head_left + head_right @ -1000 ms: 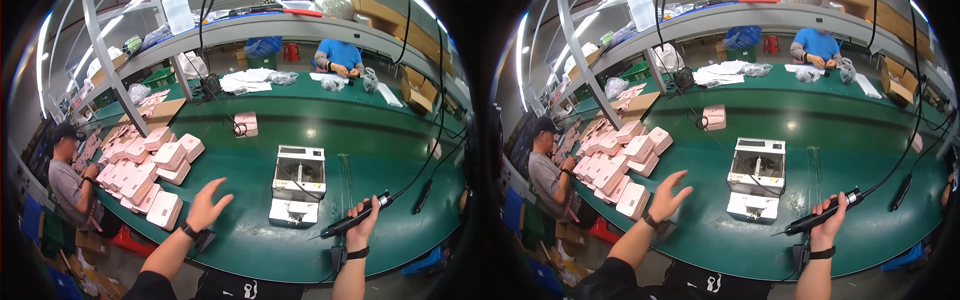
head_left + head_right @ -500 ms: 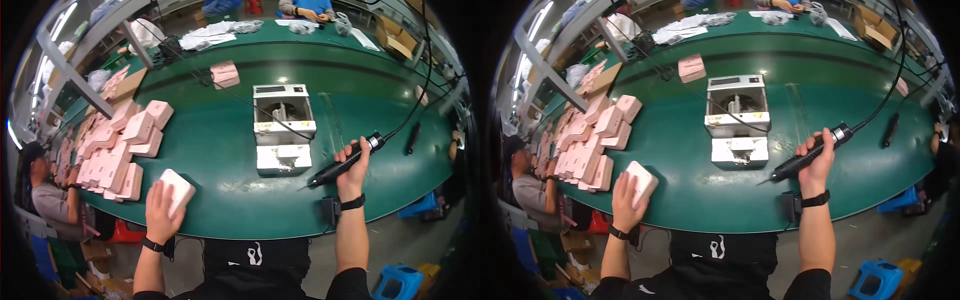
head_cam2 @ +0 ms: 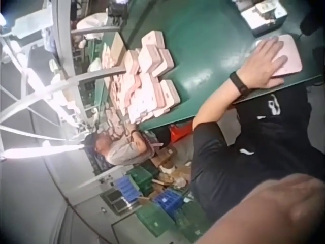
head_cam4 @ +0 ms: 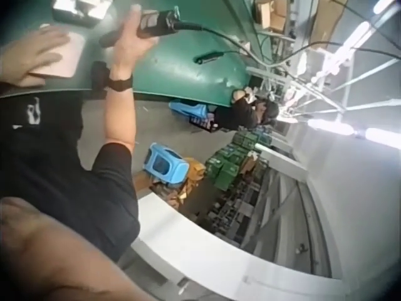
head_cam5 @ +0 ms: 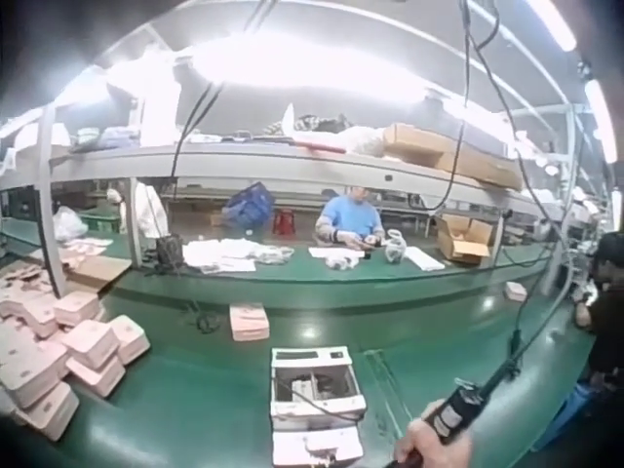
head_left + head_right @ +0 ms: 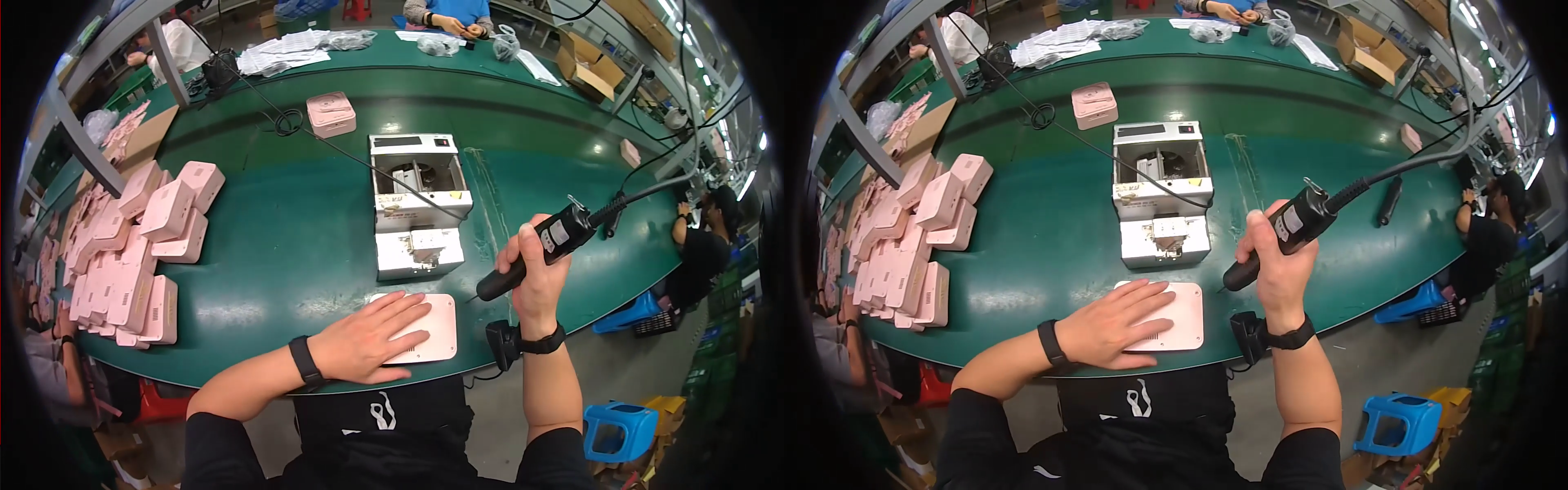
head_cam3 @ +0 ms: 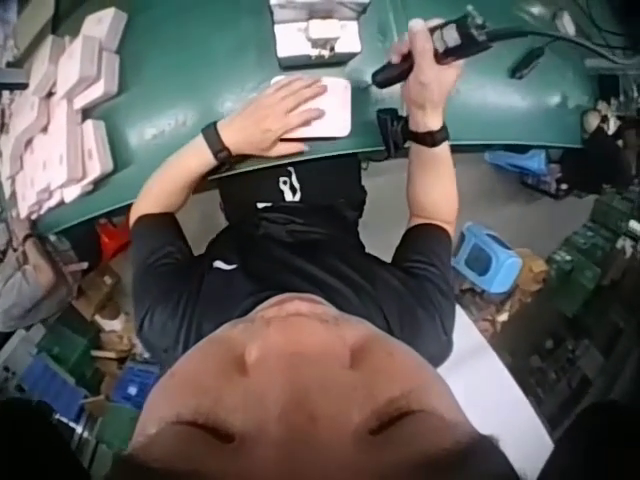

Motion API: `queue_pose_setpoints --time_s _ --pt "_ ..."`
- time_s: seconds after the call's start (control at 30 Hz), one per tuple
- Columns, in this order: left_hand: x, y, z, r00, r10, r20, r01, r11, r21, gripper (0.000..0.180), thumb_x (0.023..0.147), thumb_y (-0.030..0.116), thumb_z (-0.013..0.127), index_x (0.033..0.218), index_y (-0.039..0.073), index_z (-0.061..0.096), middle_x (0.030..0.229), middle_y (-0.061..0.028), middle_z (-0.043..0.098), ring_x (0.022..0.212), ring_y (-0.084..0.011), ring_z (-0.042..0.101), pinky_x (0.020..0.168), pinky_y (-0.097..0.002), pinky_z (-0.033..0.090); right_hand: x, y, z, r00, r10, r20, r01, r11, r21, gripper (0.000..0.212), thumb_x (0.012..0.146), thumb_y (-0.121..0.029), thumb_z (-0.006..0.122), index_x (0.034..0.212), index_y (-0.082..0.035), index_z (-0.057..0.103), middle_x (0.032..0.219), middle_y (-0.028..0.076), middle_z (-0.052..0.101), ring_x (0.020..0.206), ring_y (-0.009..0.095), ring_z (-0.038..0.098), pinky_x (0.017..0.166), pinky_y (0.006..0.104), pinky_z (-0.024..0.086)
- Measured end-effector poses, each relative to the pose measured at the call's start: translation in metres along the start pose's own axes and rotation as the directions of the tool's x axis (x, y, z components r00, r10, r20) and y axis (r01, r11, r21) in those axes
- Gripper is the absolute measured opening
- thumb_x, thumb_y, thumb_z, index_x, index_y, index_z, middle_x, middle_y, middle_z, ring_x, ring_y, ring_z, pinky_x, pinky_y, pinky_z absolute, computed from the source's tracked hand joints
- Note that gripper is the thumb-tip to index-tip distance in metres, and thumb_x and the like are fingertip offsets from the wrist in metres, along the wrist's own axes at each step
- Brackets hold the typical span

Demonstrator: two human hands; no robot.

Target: The person picks up a pink device, drives screws into its base with a power screwdriver, and sets it aside. They then retrieve a motor from a shelf, use the power screwdriver on it, and set it down before repeating the process with another pink device.

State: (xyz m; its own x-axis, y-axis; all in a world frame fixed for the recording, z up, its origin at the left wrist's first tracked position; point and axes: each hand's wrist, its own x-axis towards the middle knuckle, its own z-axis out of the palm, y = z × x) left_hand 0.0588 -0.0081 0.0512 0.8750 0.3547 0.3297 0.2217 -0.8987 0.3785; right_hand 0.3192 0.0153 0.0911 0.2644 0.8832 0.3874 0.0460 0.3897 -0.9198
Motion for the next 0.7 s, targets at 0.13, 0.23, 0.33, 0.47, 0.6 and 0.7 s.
queue_pose_setpoints --time_s 0.13,0.23,0.33,0.47,0.6,0.7 --pt "-0.01 -0.015 -0.015 0.996 -0.028 -0.082 0.024 0.998 -0.054 0.065 0.07 0.042 0.08 0.122 0.01 0.059 0.136 -0.0221 0.045 0.127 -0.0393 0.045 0.106 -0.0492 0.038 0.008 -0.041 0.008 1.0 0.016 0.0 -0.016 0.979 0.201 0.012 0.095 -0.016 0.051 0.099 -0.006 0.046 0.064 0.005 0.05 0.05 0.015 0.049 0.054 0.032 0.046" --pt "-0.022 -0.023 -0.012 0.986 -0.12 -0.117 0.108 0.989 -0.102 0.067 0.068 0.043 0.082 0.124 0.014 0.06 0.134 -0.0205 0.046 0.123 -0.0378 0.048 0.102 -0.0483 0.041 0.024 -0.062 0.034 0.993 -0.059 0.101 0.015 0.918 0.397 0.011 0.094 -0.015 0.051 0.098 -0.006 0.046 0.062 0.005 0.049 0.047 0.015 0.047 0.051 0.0328 0.045" --pt "-0.025 -0.024 -0.004 0.967 -0.22 -0.132 0.196 0.966 -0.169 0.069 0.065 0.043 0.084 0.125 0.018 0.06 0.131 -0.0186 0.048 0.117 -0.0362 0.052 0.098 -0.0471 0.044 0.038 -0.068 0.064 0.986 -0.109 0.128 0.058 0.934 0.352 0.012 0.094 -0.017 0.051 0.097 -0.006 0.047 0.06 0.006 0.048 0.045 0.015 0.046 0.048 0.0335 0.043" --pt "-0.029 -0.031 0.001 0.958 -0.257 -0.127 0.223 0.947 -0.231 0.07 0.062 0.041 0.085 0.125 0.02 0.061 0.127 -0.0166 0.049 0.11 -0.0348 0.055 0.093 -0.0444 0.047 0.047 -0.05 0.088 0.983 -0.107 0.152 0.081 0.982 0.168 0.013 0.094 -0.019 0.051 0.094 -0.006 0.048 0.059 0.006 0.048 0.044 0.016 0.045 0.046 0.0338 0.042" --pt "-0.032 -0.035 0.002 0.949 -0.265 -0.171 0.227 0.951 -0.211 0.07 0.062 0.039 0.085 0.124 0.02 0.061 0.123 -0.0149 0.05 0.106 -0.0343 0.056 0.091 -0.0427 0.049 0.044 -0.045 0.086 0.971 -0.009 0.24 -0.03 0.987 0.155 0.014 0.094 -0.019 0.051 0.092 -0.005 0.049 0.059 0.006 0.048 0.044 0.016 0.045 0.047 0.0336 0.042" --pt "-0.035 -0.036 0.004 0.94 -0.281 -0.193 0.237 0.946 -0.223 0.07 0.061 0.039 0.086 0.123 0.02 0.061 0.123 -0.0142 0.049 0.105 -0.034 0.057 0.088 -0.0423 0.05 0.025 -0.051 0.076 0.975 -0.017 0.22 -0.021 0.985 0.172 0.014 0.093 -0.019 0.051 0.093 -0.005 0.048 0.059 0.006 0.048 0.044 0.016 0.045 0.047 0.0336 0.043"
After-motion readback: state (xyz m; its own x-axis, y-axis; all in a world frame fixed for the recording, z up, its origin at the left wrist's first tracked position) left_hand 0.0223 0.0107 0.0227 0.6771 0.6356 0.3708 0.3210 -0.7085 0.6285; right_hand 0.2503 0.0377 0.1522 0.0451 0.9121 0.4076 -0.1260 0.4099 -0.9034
